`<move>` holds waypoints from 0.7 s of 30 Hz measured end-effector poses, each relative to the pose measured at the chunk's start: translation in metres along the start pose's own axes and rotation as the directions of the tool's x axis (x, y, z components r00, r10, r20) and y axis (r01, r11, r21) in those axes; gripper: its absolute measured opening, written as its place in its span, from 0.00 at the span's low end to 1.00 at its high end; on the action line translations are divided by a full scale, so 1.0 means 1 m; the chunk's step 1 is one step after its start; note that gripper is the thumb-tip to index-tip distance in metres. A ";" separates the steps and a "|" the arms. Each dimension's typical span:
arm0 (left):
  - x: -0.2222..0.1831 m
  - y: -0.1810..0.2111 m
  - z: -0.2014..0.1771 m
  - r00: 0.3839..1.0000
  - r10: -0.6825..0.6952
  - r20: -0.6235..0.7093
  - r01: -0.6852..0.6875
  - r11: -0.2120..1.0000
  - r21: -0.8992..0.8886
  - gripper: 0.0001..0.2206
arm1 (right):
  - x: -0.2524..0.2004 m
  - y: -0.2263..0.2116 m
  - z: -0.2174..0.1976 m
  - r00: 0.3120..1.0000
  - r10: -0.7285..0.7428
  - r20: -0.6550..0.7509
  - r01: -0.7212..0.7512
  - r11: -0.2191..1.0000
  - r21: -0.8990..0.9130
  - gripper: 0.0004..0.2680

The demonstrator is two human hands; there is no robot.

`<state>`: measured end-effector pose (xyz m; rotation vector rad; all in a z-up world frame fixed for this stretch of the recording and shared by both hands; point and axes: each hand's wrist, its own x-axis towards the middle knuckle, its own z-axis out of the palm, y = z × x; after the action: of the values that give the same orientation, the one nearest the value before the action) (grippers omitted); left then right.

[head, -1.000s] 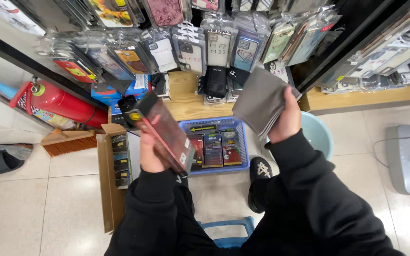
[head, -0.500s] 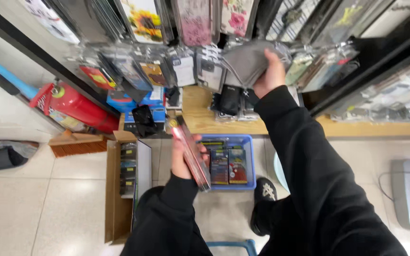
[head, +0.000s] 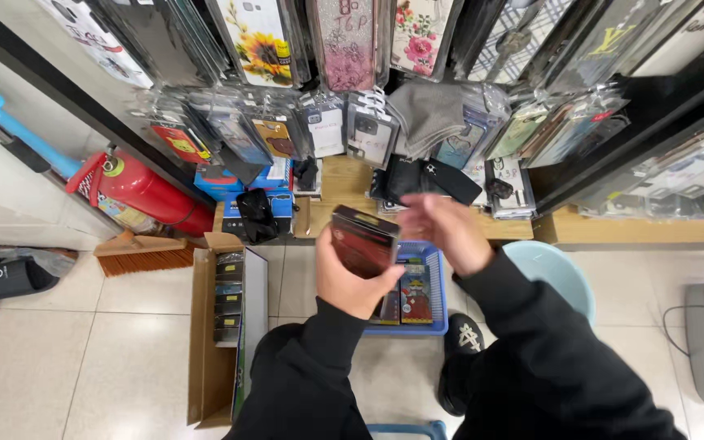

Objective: The person wipes a red and black product box with a gray cloth, then places it into a blue basket. They then pick up a stack of white packets, fan them out, and place them in the basket. Finally, they open one packet to reveal a black smartphone, which they inspect.

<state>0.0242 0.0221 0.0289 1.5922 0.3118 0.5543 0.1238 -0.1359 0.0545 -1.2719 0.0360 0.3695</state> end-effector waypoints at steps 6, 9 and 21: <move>-0.017 0.022 0.008 0.931 0.273 0.242 -0.352 0.845 0.402 0.49 | -0.080 -0.017 -0.012 0.934 -0.333 0.127 0.354 0.826 -0.438 0.10; -0.022 0.021 0.018 0.867 0.394 0.305 -0.496 0.742 0.452 0.48 | -0.088 -0.023 -0.021 0.837 -0.513 0.189 0.530 0.675 -0.514 0.06; -0.010 0.002 0.040 0.753 0.417 0.509 -0.658 0.511 0.554 0.49 | -0.072 -0.017 -0.044 0.792 -0.581 0.191 0.557 0.557 -0.616 0.07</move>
<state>0.0364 -0.0173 0.0282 2.5552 -0.3097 0.6897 0.0685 -0.1998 0.0735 -1.8939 -0.5230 -0.2541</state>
